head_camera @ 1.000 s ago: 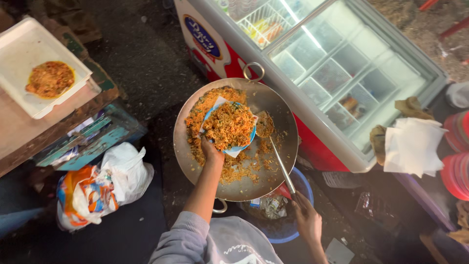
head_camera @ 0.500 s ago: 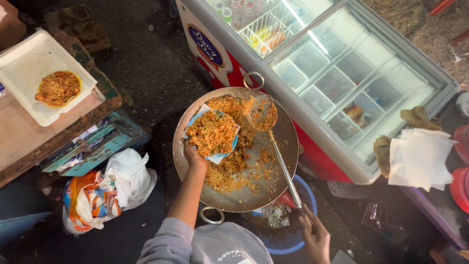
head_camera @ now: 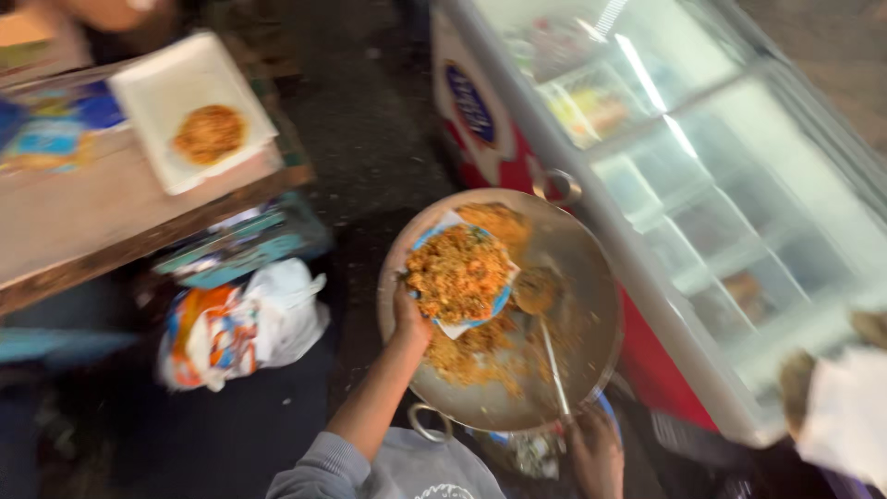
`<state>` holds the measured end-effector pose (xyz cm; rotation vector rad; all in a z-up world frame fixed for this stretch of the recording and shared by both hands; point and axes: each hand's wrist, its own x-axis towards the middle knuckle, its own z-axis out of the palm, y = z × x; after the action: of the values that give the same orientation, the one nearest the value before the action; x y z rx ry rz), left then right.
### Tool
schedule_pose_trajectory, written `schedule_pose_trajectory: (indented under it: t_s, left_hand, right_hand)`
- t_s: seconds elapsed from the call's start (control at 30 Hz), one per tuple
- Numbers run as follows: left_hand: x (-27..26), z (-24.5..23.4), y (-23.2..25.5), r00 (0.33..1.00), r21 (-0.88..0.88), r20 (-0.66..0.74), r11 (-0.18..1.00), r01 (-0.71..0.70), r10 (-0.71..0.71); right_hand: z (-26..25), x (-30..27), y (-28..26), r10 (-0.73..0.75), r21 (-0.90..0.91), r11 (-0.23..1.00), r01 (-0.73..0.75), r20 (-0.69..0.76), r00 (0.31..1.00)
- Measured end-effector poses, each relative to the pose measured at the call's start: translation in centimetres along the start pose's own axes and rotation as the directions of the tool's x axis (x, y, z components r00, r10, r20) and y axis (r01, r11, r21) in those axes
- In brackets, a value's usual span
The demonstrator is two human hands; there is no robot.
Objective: The person scoops a cooked rice mixture from a large wok into various colored plastic bowls lined with paper. They then place the filled bowls onto a wooden tray. The person also handles a cloth and a stack of bowls during the process.
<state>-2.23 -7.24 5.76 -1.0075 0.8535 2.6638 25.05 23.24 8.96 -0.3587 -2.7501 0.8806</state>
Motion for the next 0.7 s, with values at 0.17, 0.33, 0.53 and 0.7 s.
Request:
schedule_pose_trajectory:
  t_s: [0.17,0.33,0.53,0.7]
  left_hand:
    - [-0.1,-2.6,7.0,0.999,-0.174,0.020,0.984,-0.046,0.050]
    - [3.0,-6.7,16.8,0.975,-0.265,0.030,0.942,-0.204,0.219]
    - [12.6,-15.1,30.6,0.960,-0.266,-0.072,0.922,-0.281,0.272]
    - [20.0,-24.9,40.3,0.939,-0.210,-0.124,0.916,-0.341,0.321]
  right_hand:
    - [5.1,11.4,-10.1,0.214,0.346,0.875,-0.340,0.353,0.911]
    - [15.4,22.5,-25.8,-0.091,0.679,0.670,-0.300,0.476,0.874]
    - [32.9,29.4,-41.0,-0.104,0.612,0.659,-0.438,0.651,0.752]
    - [47.2,29.6,-47.9,-0.095,0.515,0.724,-0.458,0.733,0.674]
